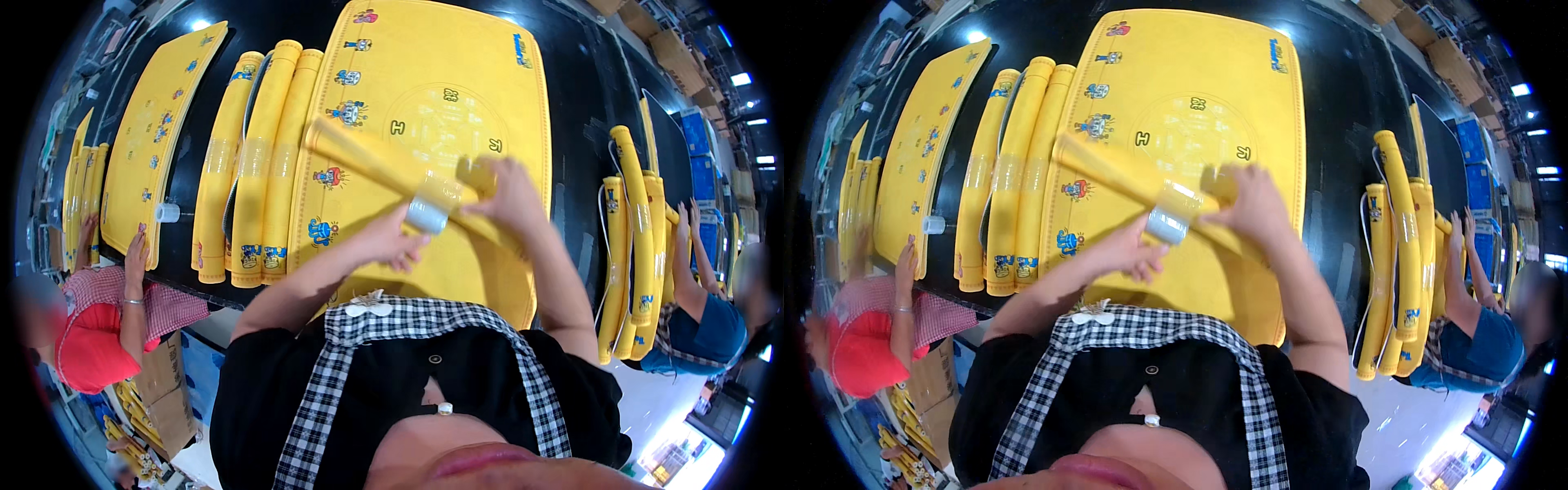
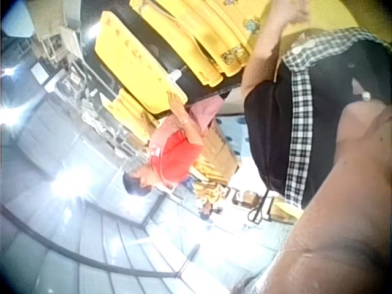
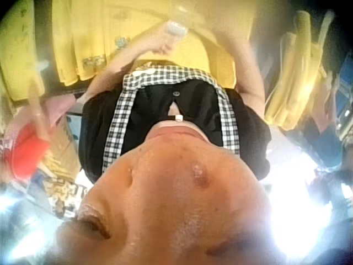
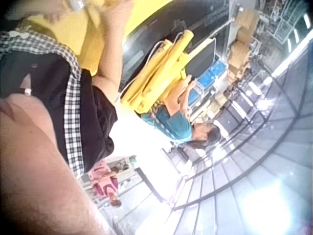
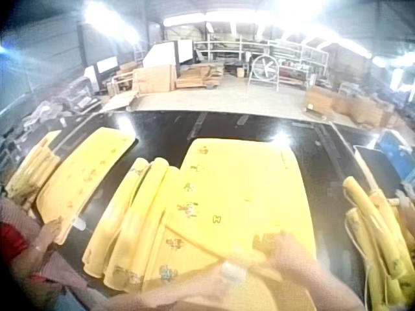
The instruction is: The person rolls up yellow play mats with cartoon designs on a black table. They secure each rolled mat with a piece of clear tape and place it on a stack. The person repeats this process for multiple mats.
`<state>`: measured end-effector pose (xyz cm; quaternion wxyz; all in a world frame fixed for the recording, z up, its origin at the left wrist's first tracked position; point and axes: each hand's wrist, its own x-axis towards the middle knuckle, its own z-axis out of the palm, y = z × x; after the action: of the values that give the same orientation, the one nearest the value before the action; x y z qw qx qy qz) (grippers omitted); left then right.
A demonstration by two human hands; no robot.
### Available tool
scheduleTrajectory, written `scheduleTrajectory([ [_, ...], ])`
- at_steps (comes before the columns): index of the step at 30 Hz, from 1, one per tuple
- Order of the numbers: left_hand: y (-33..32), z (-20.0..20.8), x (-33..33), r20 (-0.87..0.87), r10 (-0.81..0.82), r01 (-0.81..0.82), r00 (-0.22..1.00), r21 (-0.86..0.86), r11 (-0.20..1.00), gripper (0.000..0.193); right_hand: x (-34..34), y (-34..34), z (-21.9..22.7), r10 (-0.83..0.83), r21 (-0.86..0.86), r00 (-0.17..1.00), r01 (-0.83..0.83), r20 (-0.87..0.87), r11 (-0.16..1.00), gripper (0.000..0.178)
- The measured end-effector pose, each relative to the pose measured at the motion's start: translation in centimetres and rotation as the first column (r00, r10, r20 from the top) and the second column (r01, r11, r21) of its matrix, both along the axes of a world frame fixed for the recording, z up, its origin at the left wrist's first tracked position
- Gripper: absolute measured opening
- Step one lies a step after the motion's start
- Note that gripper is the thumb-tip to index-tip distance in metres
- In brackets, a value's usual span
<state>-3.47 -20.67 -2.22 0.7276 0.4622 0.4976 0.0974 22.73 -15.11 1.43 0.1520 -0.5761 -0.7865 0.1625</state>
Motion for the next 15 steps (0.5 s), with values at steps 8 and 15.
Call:
scheduleTrajectory([
  [8,9.9,0.8,3.3,0.025,0.048,-0.051,0.999,0.149,0.988,0.071,0.3,6.4,-1.4,0.02,0.17,1.0,-0.016,-0.019,0.985,0.089],
  [15,7.9,-1.2,0.8,-0.071,0.149,-0.103,0.986,0.445,0.89,0.083,-0.3,4.7,-1.9,0.032,0.219,0.999,-0.037,0.03,0.975,0.118],
])
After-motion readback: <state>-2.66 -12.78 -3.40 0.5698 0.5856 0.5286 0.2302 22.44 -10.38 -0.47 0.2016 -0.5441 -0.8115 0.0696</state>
